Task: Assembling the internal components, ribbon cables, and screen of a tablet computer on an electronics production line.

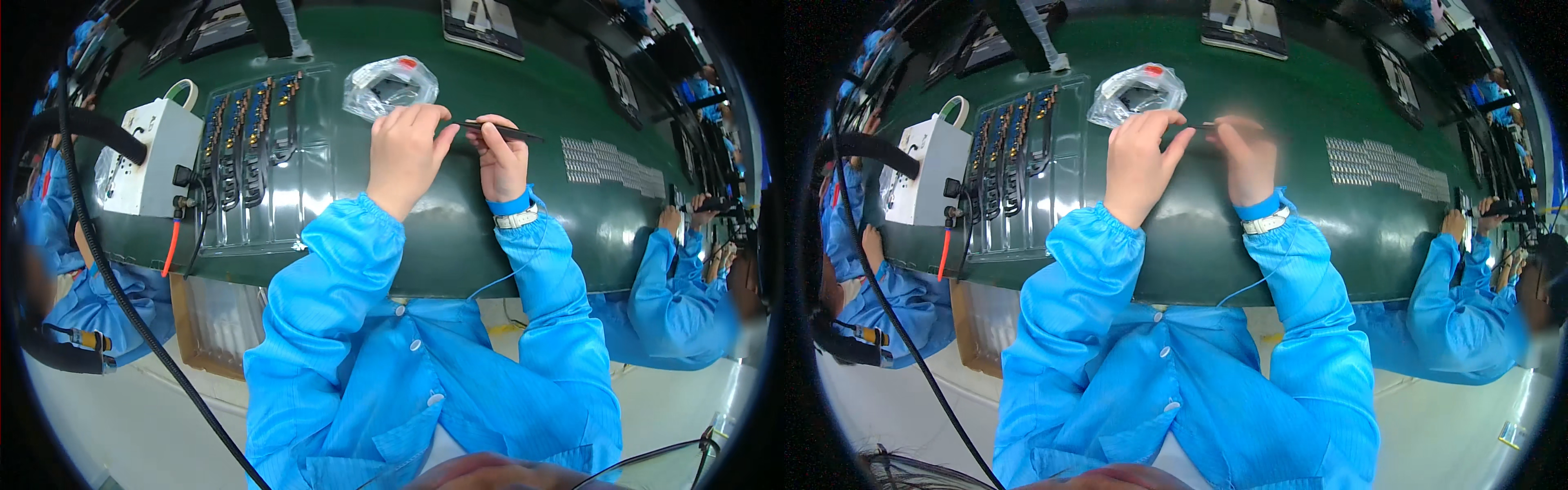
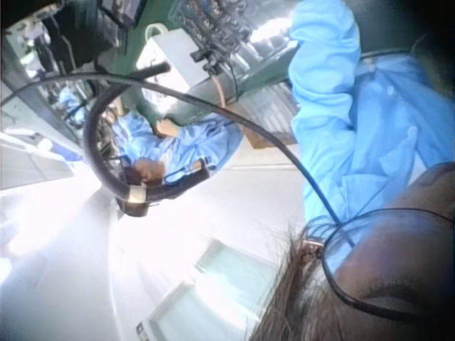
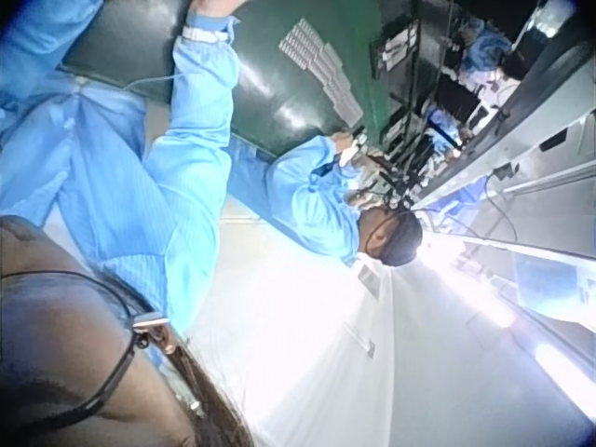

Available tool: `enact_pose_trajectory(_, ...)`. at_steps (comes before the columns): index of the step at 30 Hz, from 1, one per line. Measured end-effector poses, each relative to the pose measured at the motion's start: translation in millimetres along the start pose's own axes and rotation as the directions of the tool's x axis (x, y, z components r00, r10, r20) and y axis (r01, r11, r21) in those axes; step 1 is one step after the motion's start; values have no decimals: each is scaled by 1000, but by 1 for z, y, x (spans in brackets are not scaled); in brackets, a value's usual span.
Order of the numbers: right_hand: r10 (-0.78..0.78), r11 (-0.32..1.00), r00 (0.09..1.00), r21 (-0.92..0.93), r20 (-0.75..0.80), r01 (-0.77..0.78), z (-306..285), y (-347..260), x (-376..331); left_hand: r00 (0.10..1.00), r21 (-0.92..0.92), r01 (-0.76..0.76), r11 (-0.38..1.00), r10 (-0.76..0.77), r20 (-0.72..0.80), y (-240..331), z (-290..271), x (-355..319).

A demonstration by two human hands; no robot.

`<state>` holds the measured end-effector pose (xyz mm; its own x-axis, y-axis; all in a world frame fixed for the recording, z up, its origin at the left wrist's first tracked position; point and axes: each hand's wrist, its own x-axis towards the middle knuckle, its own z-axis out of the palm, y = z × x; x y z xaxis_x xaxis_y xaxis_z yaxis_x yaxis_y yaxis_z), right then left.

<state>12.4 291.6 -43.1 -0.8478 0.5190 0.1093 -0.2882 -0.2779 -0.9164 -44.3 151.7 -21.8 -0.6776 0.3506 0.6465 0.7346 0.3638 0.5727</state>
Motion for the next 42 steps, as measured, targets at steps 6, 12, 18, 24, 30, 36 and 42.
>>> enact_pose_trajectory(6,10,999,1000,39,28,-11,-2,-5,-2,996,-197,90,976,-88,21,3,5,1)
enact_pose_trajectory(12,-22,992,1000,125,1,21,-6,-4,-1,887,-587,461,665,-341,311,-7,14,-1)
enact_pose_trajectory(18,12,994,997,105,75,-20,-6,0,-3,846,-704,530,474,-356,397,-8,11,-4)
enact_pose_trajectory(24,7,994,995,112,95,-18,-6,-1,1,811,-745,576,338,-351,467,-10,13,-2)
enact_pose_trajectory(30,8,951,998,307,60,-26,-34,-20,3,670,-762,647,-32,-452,588,5,28,3)
enact_pose_trajectory(36,-181,943,982,277,-43,186,-113,-59,0,597,-774,549,-316,-500,628,7,133,62)
enact_pose_trajectory(42,-170,945,973,253,-158,206,-135,-61,-11,595,-547,721,425,-785,175,-84,229,161)
